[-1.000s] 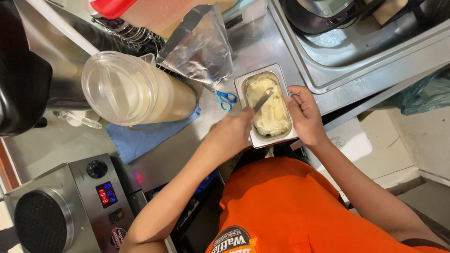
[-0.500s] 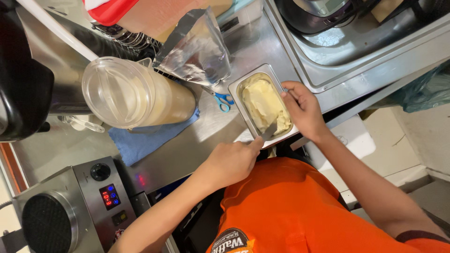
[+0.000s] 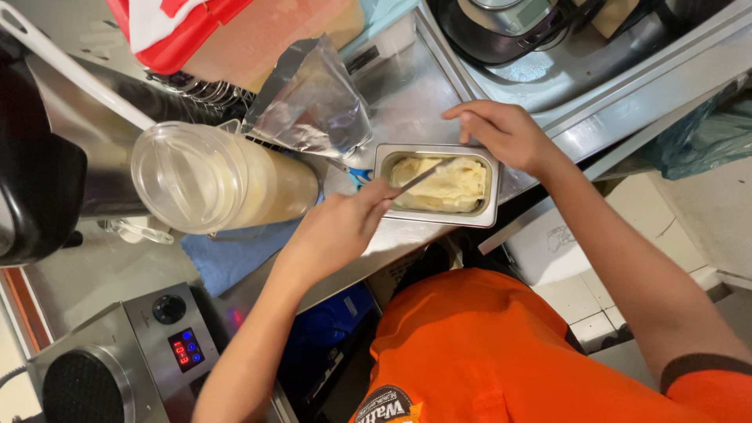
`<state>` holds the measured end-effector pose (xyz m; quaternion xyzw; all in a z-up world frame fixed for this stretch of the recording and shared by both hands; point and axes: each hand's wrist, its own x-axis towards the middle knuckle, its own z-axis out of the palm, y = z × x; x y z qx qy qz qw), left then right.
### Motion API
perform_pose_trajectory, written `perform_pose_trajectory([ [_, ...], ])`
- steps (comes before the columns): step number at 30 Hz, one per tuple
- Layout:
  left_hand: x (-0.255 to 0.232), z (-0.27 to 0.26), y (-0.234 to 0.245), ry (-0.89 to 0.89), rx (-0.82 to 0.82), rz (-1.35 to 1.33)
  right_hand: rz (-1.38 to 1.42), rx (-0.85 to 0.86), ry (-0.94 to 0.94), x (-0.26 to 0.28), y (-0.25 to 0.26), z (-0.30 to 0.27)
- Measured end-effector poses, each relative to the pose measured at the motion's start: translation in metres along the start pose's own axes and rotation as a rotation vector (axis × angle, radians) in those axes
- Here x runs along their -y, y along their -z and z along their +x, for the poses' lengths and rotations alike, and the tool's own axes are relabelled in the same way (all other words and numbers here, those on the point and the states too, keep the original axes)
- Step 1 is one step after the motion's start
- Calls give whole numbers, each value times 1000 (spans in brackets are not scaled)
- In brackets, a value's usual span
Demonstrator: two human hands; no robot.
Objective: The person opens a foil bag and transfers its contents into a metal container, then uses a spatula to smooth and distribute the substance.
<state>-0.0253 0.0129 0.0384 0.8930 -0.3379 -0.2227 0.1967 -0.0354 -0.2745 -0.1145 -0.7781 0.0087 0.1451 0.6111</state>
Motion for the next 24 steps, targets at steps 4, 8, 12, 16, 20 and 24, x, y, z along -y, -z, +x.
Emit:
perform_pose_trajectory([
  [4, 12, -8, -17, 130, -93, -148, 156, -395, 203, -43, -25, -52],
  [8, 14, -27, -23, 144, -185, -264, 337, -341, 219, -72, -50, -84],
  [12, 4, -37, -26, 313, -181, -61, 241, -261, 278, -66, -72, -87],
  [16, -4, -36, -34, 417, -196, 68, 225, -302, 181, -58, -86, -82],
  [20, -3, -26, -49, 446, -173, 58, 221, -325, 247, -61, -89, -73],
  [24, -1, -24, -57, 385, -194, -21, 143, -336, 174, -57, -85, -70],
])
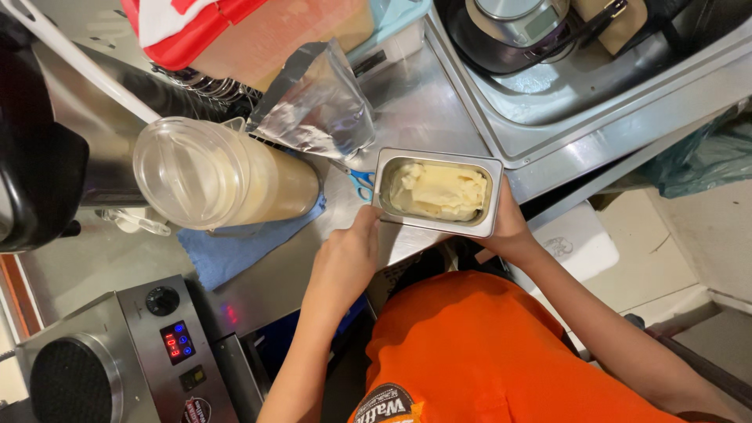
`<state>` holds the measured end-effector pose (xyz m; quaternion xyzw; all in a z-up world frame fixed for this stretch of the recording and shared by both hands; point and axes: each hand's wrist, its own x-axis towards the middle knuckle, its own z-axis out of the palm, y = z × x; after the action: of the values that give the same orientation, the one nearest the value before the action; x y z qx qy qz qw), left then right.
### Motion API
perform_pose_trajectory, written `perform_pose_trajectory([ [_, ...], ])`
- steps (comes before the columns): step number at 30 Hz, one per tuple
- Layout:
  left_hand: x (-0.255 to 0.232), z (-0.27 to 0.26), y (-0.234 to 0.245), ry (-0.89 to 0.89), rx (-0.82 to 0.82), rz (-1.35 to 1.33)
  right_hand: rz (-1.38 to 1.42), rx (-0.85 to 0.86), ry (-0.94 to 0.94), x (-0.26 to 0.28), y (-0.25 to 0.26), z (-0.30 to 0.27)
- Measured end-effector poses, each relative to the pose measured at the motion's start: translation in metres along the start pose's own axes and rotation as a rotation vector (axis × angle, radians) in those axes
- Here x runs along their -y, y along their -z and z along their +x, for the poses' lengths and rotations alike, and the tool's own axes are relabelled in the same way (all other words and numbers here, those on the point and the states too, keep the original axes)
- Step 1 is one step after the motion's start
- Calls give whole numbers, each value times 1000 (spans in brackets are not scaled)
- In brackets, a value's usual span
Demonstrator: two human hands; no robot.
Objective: The person opens a foil bag and transfers its contents into a metal container, then uses a spatula to smooth and distribute the substance.
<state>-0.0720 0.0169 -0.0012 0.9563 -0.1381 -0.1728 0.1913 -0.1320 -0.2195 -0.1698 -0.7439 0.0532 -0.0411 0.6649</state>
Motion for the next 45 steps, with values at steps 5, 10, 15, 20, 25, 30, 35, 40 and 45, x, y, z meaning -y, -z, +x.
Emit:
perform_pose_trajectory([
  [5, -1, 3, -6, -47, -20, -52, -13, 15, -5, 6, 1, 4],
  [10, -3, 6, -8, -117, 7, -72, 44, 22, 38, 6, 0, 5],
  [15, -4, 9, -14, -192, 12, -100, -42, 17, 56, 4, 4, 6],
  [20, -11, 11, -18, -269, 25, -147, -76, 43, 45, -2, 8, 9],
  [25, -18, 18, -21, -310, 91, -120, -31, 66, 52, -22, 4, 9],
  [30, -3, 29, -23, -432, 129, -90, 52, 25, 148, -37, -1, 11],
  [35, 21, 56, -21, -594, 221, -114, 236, 271, 155, -25, 23, 31],
  [40, 28, 63, -17, -616, 346, 82, 66, 271, 190, -17, 31, 42],
  [45, 26, 65, -4, -792, 311, 303, 148, 320, 97, -7, 33, 46],
])
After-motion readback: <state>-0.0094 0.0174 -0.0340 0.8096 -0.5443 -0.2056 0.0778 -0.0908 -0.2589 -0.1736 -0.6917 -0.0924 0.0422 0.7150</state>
